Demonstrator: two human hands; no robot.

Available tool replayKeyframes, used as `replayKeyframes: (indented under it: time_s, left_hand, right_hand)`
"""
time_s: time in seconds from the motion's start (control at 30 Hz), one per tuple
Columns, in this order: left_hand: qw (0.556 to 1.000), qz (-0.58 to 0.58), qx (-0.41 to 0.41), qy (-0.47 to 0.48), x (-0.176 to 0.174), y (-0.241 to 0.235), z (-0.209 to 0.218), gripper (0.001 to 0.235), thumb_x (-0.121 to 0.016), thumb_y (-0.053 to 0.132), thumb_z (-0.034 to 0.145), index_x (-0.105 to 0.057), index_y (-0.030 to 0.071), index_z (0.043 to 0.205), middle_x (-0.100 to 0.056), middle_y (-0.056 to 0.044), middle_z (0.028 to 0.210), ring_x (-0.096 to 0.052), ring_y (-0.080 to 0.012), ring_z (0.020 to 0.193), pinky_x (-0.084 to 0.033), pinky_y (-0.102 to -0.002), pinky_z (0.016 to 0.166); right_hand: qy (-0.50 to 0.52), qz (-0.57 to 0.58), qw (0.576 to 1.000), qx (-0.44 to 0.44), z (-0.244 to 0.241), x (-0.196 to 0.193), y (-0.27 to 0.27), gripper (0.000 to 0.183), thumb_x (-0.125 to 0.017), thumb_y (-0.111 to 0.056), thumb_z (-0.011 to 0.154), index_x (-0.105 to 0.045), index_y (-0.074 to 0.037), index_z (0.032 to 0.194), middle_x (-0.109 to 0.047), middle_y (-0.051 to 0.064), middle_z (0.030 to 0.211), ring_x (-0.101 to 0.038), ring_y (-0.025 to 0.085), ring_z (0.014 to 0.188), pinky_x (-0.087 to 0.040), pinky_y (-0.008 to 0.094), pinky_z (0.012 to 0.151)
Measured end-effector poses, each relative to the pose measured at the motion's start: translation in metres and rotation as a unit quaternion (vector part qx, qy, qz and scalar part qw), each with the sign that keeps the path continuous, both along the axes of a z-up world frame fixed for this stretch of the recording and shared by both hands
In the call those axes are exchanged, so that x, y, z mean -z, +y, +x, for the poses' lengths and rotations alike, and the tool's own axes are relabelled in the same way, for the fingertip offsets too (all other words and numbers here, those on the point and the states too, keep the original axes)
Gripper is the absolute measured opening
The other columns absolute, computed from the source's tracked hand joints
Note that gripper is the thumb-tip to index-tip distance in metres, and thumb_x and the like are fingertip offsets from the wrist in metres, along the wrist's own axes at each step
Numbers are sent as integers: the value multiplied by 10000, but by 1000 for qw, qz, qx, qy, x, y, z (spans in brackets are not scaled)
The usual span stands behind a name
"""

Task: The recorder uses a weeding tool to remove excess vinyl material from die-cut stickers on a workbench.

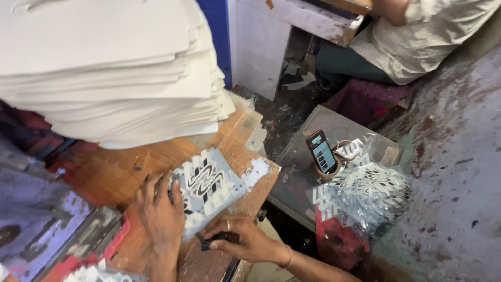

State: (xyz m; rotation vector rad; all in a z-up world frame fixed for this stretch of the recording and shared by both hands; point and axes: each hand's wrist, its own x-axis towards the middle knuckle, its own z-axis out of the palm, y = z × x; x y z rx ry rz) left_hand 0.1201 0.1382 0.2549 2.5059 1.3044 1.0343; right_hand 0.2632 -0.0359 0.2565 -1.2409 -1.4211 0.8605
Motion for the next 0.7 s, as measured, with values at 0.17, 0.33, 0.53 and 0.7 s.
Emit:
replayKeyframes:
  time_s: [0.17,0.33,0.53,0.7]
  left_hand:
    - [1000,25,3,-1,4,-1,-8,270,-662,234,1005,-715,123,1246,-615,-115,1227,-559,-381,1179,-447,-518,1034]
    - [999,-9,-34,29,12,2,-9,258,-668,273,1005,-702,107,1200,-574,-112,1189,-529,-341,1141,-417,-536,979]
    - [994,-84,-37,53,20,10,-4,273,-644,287,1014,-672,90,1202,-547,-112,1163,-503,-297,1131,-410,-510,980]
    - [992,-109,-39,57,20,13,-2,291,-646,299,1015,-657,93,1221,-547,-109,1185,-494,-293,1127,-402,-495,972]
  right_hand:
    - [-82,-59,986,132,24,-22,-11,311,-784,-65,819,-742,-68,1126,-792,79,1057,-762,189,817,-587,300,664]
    - [-237,77,951,184,53,-46,21,244,-752,-40,925,-735,-46,1168,-757,130,1101,-746,245,1004,-579,341,872]
    - [-309,105,934,146,54,-23,68,155,-725,-89,970,-749,-6,1099,-710,153,1046,-683,257,905,-544,369,757]
    - [-370,130,917,73,48,1,50,103,-644,-21,967,-737,-25,1009,-707,126,992,-567,215,742,-479,377,623]
